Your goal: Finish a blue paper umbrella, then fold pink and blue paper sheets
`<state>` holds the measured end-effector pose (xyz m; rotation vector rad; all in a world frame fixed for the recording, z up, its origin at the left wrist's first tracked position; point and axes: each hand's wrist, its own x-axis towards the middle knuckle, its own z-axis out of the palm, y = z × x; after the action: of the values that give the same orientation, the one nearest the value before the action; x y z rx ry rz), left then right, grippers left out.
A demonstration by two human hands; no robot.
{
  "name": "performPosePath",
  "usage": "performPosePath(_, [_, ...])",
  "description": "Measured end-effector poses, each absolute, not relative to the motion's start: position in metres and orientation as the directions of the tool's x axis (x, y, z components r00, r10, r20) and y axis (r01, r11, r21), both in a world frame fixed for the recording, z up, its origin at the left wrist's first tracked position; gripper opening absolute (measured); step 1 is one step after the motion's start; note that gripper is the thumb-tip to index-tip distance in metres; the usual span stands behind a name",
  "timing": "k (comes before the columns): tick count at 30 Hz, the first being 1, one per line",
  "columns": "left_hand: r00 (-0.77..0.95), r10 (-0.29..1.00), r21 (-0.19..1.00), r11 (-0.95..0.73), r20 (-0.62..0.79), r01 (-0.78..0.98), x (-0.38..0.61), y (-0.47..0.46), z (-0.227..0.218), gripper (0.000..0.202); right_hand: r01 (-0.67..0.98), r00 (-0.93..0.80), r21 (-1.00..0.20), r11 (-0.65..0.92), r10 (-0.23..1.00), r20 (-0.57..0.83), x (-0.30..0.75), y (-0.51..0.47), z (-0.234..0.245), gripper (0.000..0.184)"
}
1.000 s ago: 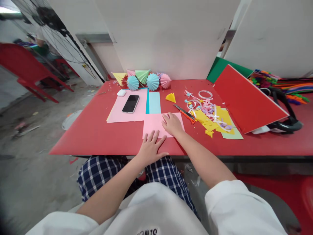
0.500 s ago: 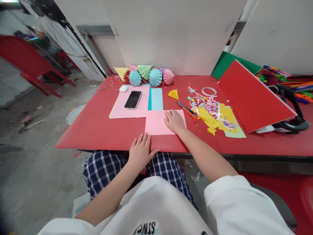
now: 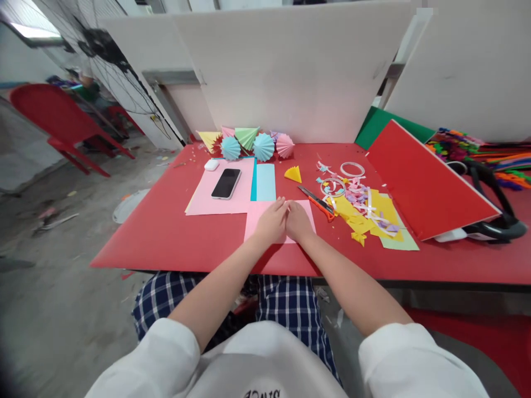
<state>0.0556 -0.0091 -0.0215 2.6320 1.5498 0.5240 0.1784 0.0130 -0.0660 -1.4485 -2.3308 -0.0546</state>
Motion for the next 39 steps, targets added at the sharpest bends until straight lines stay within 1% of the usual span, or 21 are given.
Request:
performPosePath(3, [0.420,0.873,0.207,-0.471,0.249,0.857,0.058,0.001,-0.047,0.043,0.877,-0.376,-0.169,0.450,0.862,0.340,0.178,0.013,-0.064,0.034])
performPosePath(5, [0.411,0.879,0.197,-0.459,0.241,0.866,0.049,0.000,-0.056,0.044,0.883,-0.364,-0.171,0.437,0.868,0.338,0.177,0.011,-0.062,0.035])
performPosePath(12, [0.425,0.882,0.128,-0.455,0.203,0.881,0.022,-0.014,-0.057,0.050,0.889,-0.350,-0.178,0.423,0.876,0.332,0.177,0.010,-0.059,0.038])
performPosePath(15, [0.500,0.850,0.107,-0.520,0.168,0.848,0.013,-0.018,-0.052,0.056,0.893,-0.342,-0.179,0.414,0.880,0.328,0.177,0.009,-0.060,0.039])
performPosePath(18, [0.619,0.777,0.071,-0.628,0.114,0.775,0.005,-0.025,-0.048,0.064,0.897,-0.331,-0.185,0.402,0.887,0.322,0.176,0.009,-0.060,0.039])
performPosePath(20, [0.681,0.727,0.059,-0.686,0.086,0.725,0.003,-0.034,-0.047,0.062,0.898,-0.325,-0.192,0.396,0.891,0.317,0.176,0.009,-0.060,0.039])
performPosePath(23, [0.717,0.693,0.079,-0.721,0.075,0.688,0.006,-0.054,-0.047,0.057,0.899,-0.316,-0.205,0.388,0.896,0.312,0.176,0.010,-0.061,0.038])
performPosePath(25, [0.715,0.695,0.098,-0.718,0.074,0.689,0.010,-0.068,-0.048,0.061,0.899,-0.310,-0.213,0.383,0.899,0.310,0.176,0.010,-0.061,0.038])
performPosePath(28, [0.687,0.722,0.123,-0.692,0.082,0.712,0.017,-0.084,-0.049,0.073,0.898,-0.305,-0.224,0.379,0.902,0.305,0.176,0.010,-0.060,0.038])
performPosePath(33, [0.607,0.786,0.160,-0.618,0.118,0.769,0.032,-0.096,-0.048,0.076,0.893,-0.314,-0.234,0.385,0.904,0.291,0.177,0.009,-0.059,0.038])
performPosePath(39, [0.491,0.861,0.179,-0.508,0.133,0.843,0.053,-0.107,-0.047,0.089,0.894,-0.310,-0.238,0.379,0.908,0.283,0.177,0.009,-0.058,0.039])
